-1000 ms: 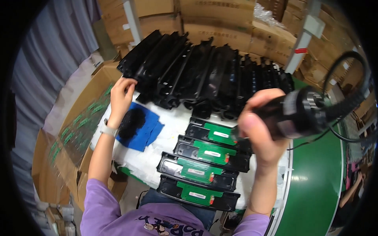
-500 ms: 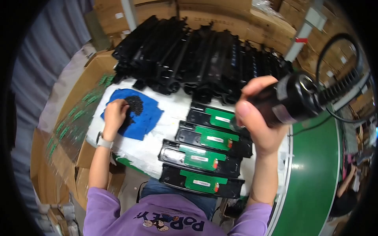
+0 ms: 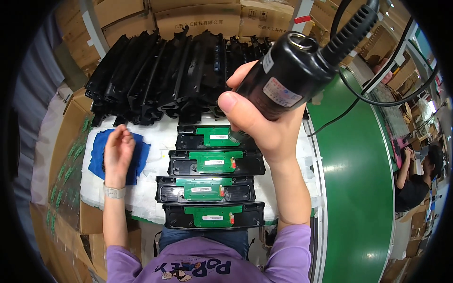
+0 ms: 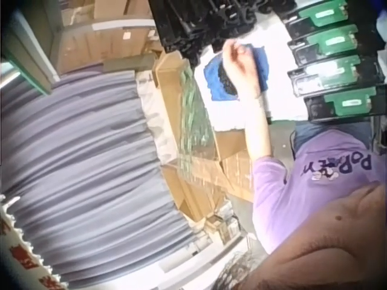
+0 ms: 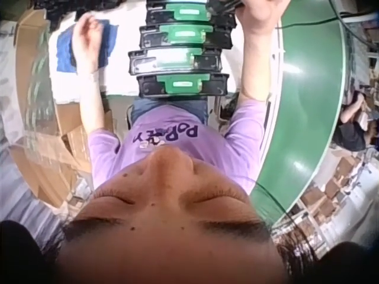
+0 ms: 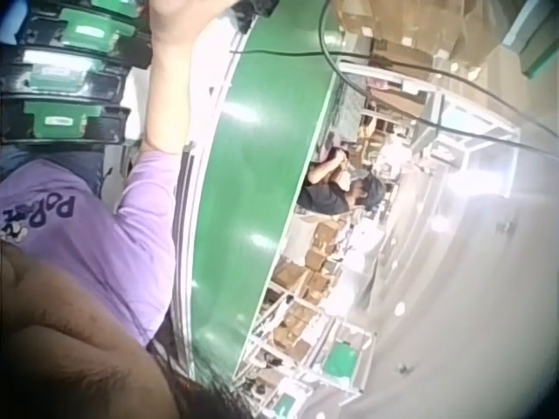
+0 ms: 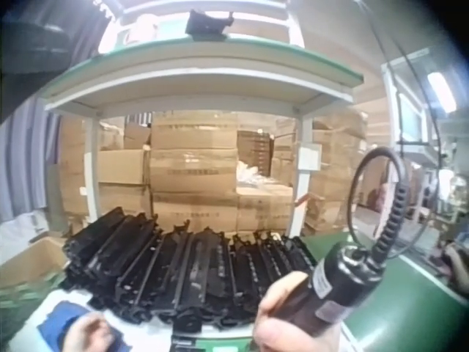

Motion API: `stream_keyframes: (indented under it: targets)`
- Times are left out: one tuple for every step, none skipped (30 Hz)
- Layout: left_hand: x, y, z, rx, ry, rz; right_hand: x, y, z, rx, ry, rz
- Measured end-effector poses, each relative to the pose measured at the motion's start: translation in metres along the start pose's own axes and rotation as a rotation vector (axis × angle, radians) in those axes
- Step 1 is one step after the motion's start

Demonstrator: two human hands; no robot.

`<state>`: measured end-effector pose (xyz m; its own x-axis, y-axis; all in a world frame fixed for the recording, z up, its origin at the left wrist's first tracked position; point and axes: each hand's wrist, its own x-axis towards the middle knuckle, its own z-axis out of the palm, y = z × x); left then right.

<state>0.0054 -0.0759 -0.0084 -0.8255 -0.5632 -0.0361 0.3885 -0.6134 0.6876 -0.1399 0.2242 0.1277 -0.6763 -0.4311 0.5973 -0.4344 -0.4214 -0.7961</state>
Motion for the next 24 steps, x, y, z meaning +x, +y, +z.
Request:
stream_keyframes:
  targets:
    - [0.003, -0.015, 0.018, -0.016, -0.058, -0.078, -0.001, -0.001, -0.001, -0.007, 0.016, 0.013]
    - [0.006, -0.028, 0.032, -0.027, -0.099, -0.167, -0.001, 0.0, -0.001, -0.01, 0.016, 0.013]
    - [0.008, -0.039, 0.046, -0.038, -0.142, -0.254, -0.001, 0.0, 0.0, 0.02, 0.011, 0.023]
    - [0.009, -0.052, 0.059, -0.042, -0.113, -0.3, -0.001, 0.0, -0.001, 0.046, 0.01, 0.033]
    - [0.01, -0.061, 0.068, -0.024, -0.158, -0.351, 0.0, 0.001, 0.001, 0.042, 0.01, 0.03]
    - [0.01, -0.069, 0.075, -0.005, -0.201, -0.401, -0.001, 0.003, 0.003, 0.057, 0.018, 0.045]
    - [0.008, -0.076, 0.082, -0.001, -0.248, -0.424, 0.0, 0.005, 0.002, 0.068, 0.029, 0.061]
    - [0.001, -0.079, 0.087, 0.003, -0.289, -0.445, 0.001, 0.007, 0.001, 0.068, 0.028, 0.062]
    - [-0.006, -0.078, 0.094, 0.028, -0.3, -0.483, 0.002, 0.009, 0.001, 0.059, 0.024, 0.063]
    - [-0.012, -0.078, 0.099, 0.049, -0.315, -0.511, 0.002, 0.011, 0.0, 0.045, 0.024, 0.064]
    - [-0.013, -0.08, 0.1, 0.083, -0.341, -0.521, 0.002, 0.013, 0.0, 0.092, 0.021, 0.04]
    - [-0.014, -0.082, 0.099, 0.117, -0.366, -0.531, 0.002, 0.016, -0.001, 0.14, 0.017, 0.016]
    - [-0.015, -0.082, 0.097, 0.113, -0.359, -0.531, 0.003, 0.021, -0.002, 0.244, -0.034, -0.032]
    - [-0.016, -0.083, 0.094, 0.153, -0.375, -0.516, 0.004, 0.025, -0.005, 0.332, -0.097, -0.04]
    - [-0.017, -0.084, 0.091, 0.192, -0.389, -0.501, 0.005, 0.028, -0.003, 0.406, -0.123, -0.066]
    - [-0.018, -0.084, 0.088, 0.189, -0.385, -0.504, 0.005, 0.031, -0.001, 0.477, -0.144, -0.094]
    - [-0.019, -0.083, 0.086, 0.214, -0.394, -0.48, 0.005, 0.034, 0.0, 0.539, -0.16, -0.088]
    - [-0.019, -0.082, 0.085, 0.24, -0.404, -0.456, 0.005, 0.038, 0.002, 0.539, -0.16, -0.081]
    - [-0.02, -0.08, 0.086, 0.243, -0.39, -0.45, 0.005, 0.04, 0.006, 0.632, -0.148, -0.083]
    - [-0.02, -0.08, 0.085, 0.242, -0.386, -0.453, 0.005, 0.042, 0.008, 0.724, -0.136, -0.084]
    - [-0.02, -0.079, 0.084, 0.291, -0.397, -0.423, 0.005, 0.044, 0.008, 0.715, -0.143, -0.088]
    - [-0.021, -0.079, 0.083, 0.34, -0.403, -0.391, 0.005, 0.046, 0.009, 0.718, -0.145, -0.082]
    - [-0.021, -0.079, 0.082, 0.338, -0.397, -0.391, 0.004, 0.047, 0.009, 0.698, -0.141, -0.056]
    - [-0.021, -0.079, 0.082, 0.364, -0.403, -0.381, 0.003, 0.048, 0.009, 0.678, -0.138, -0.031]
